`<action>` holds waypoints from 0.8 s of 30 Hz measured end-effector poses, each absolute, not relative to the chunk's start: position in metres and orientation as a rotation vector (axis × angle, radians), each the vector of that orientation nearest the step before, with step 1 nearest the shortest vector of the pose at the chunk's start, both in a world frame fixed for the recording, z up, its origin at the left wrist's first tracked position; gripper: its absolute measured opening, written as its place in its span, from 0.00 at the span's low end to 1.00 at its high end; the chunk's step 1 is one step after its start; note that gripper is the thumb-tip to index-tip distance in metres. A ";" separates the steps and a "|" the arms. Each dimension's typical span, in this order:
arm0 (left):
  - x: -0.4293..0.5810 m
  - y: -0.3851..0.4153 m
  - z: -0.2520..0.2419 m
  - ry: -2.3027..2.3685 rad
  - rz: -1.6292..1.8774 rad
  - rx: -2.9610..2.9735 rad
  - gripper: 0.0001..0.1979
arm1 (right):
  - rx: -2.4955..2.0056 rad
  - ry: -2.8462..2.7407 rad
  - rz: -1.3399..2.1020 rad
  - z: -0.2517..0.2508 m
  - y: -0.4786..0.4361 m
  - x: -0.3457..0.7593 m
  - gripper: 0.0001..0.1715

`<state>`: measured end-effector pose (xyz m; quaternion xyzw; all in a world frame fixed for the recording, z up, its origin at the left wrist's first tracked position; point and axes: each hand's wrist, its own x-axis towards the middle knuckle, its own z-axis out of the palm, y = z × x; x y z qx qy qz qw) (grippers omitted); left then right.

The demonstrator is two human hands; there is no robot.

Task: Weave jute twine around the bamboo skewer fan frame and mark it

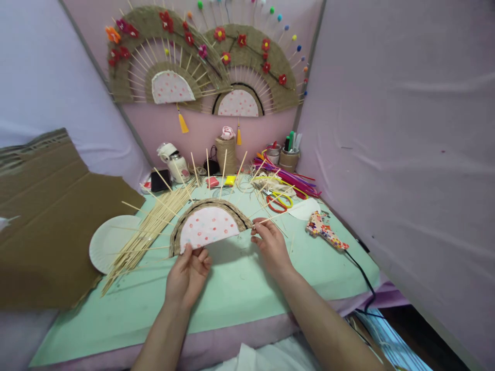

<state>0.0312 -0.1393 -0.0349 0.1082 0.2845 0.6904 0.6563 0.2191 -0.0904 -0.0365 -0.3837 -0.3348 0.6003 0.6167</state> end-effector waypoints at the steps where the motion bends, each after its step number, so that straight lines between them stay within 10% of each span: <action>1: 0.032 -0.140 -0.036 0.650 1.562 0.250 0.02 | -0.865 -0.702 1.433 -0.035 -0.089 0.218 0.14; 24: 0.041 -0.147 -0.039 0.733 1.525 0.395 0.06 | -0.668 -0.395 1.662 -0.034 -0.083 0.206 0.14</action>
